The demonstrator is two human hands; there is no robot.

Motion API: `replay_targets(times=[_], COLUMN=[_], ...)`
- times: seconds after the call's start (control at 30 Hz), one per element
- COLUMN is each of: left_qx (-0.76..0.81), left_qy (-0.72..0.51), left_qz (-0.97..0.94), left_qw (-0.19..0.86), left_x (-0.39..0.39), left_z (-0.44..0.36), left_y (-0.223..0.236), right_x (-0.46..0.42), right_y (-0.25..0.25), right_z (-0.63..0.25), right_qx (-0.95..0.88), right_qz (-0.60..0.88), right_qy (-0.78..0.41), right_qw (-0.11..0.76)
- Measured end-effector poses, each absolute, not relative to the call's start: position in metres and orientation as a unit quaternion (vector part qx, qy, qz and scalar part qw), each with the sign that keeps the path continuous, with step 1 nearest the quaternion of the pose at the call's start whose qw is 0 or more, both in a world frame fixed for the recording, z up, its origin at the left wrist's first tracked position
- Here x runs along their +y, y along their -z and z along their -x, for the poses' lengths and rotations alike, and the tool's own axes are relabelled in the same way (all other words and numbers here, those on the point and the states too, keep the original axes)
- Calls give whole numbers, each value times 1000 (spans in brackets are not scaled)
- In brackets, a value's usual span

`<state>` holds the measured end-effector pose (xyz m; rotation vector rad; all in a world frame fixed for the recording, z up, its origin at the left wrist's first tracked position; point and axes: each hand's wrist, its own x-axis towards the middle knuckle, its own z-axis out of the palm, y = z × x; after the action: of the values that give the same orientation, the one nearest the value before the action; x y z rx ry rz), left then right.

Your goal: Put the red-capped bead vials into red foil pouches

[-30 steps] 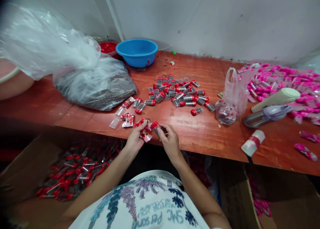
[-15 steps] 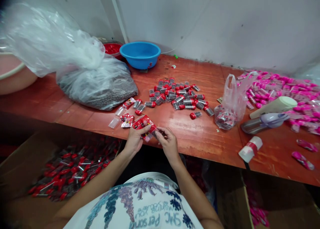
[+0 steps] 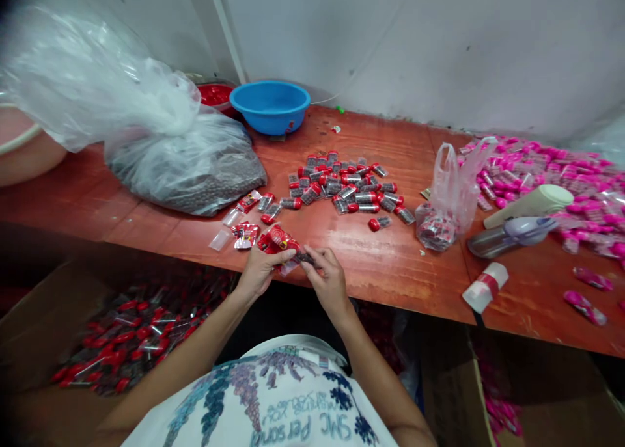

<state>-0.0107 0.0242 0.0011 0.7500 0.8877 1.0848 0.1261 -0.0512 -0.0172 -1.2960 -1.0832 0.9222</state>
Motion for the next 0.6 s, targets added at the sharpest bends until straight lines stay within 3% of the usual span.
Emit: replay_targets(times=[0.2,0.43,0.6], left_qx=[369,397,361], left_qy=[-434,-494,-475], left_qz=[-354,-317,-299], left_qw=[742,705,744], left_x=[26,22,18], left_z=[16,5,4], left_y=[-13,-7,-9], right_x=[-51,-57,-56], right_y=[16,10,15], right_z=[-124,-120,-122], right_qx=[-307,-422,-344], right_qz=[495,582,557], right_qy=[-559,-346,-446], right_qw=[591,603,610])
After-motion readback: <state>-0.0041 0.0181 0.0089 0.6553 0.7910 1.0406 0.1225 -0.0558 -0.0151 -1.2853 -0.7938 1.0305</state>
